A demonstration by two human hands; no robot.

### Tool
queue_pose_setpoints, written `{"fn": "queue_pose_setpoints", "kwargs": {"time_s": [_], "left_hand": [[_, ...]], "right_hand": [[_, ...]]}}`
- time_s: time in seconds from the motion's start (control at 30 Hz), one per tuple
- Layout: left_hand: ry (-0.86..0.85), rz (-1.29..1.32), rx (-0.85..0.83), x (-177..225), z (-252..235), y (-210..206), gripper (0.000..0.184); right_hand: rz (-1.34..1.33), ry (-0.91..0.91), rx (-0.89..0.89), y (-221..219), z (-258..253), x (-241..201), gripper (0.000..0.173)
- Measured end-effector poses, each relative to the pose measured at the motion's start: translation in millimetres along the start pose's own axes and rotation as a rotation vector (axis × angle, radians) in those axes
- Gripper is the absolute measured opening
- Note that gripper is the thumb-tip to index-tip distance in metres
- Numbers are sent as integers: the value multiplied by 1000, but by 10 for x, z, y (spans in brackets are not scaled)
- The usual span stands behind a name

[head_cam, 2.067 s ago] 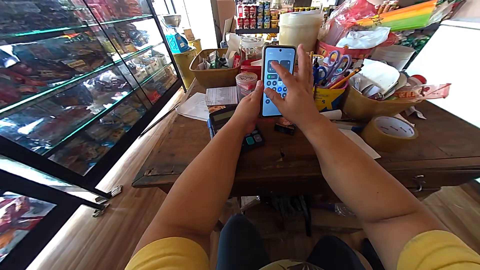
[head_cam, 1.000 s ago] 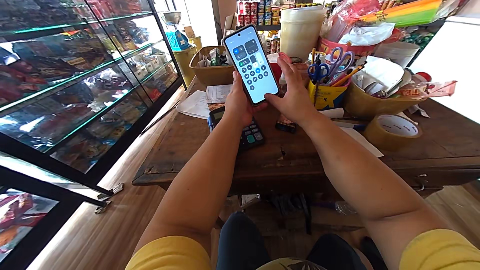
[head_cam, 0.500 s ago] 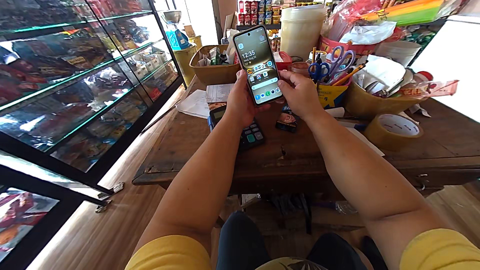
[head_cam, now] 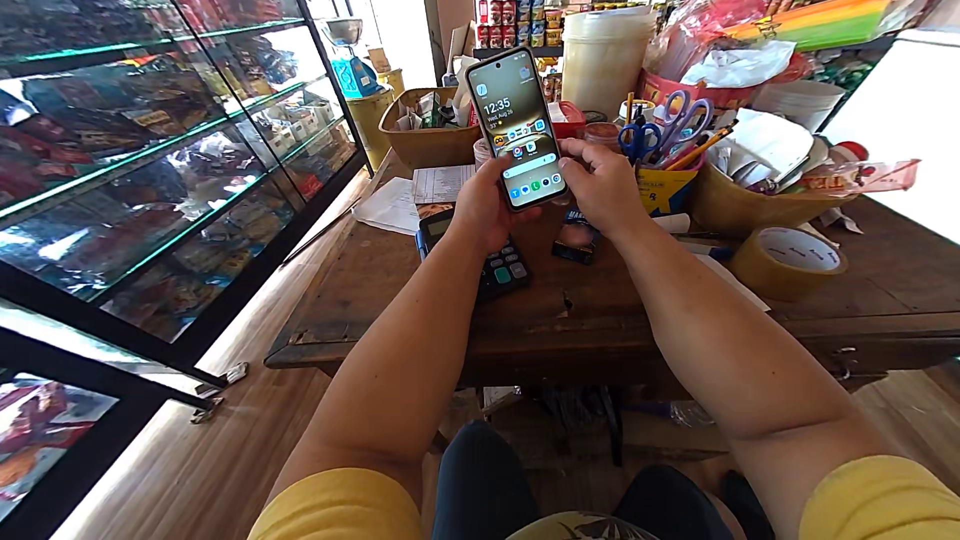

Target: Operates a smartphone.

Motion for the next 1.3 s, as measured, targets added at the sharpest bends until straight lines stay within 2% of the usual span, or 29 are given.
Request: {"fn": "queue_pose_setpoints", "kwargs": {"time_s": [0.07,0.17,0.33,0.47,0.6,0.93,1.07,1.2,1.3], "left_hand": [[0,-19,-52,16,16,-46,58],[-9,-21,-78,29,20,-75,67],[5,-43,-104,8,21,-90,68],[40,-75,-70,-58,8,-66,60],[63,-167,-45,-144,14,-84,61],[41,-315,-79,-202,21,-126,56],[48,-286,-76,-204,2,-102,57],[49,-233,-23,-157,-20,-28,60],[48,-225,22,-131,-74,69,61]], "right_hand": [[7,0,-1,4,2,-1,34],[20,7,-5,6,-3,0,35],[7,46,32,30,-17,-1,37],[134,281,199,124,12,-153,49],[359,424,274,95,100,-320,50],[496,307,132,-45,85,-264,62],[307,325,212,74,59,-254,63],[-34,94,129,155,-37,-21,52],[-64,-78,-5,30,-65,143,44]]}}
Point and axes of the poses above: each hand's wrist, its own z-axis away from the middle knuckle, its own y-axis out of the back of the hand, x = y × z, the point moved 10 cm from there along -z, towards the middle knuckle, and after that the axes turned 7 degrees about z, right-handed, at the moved point
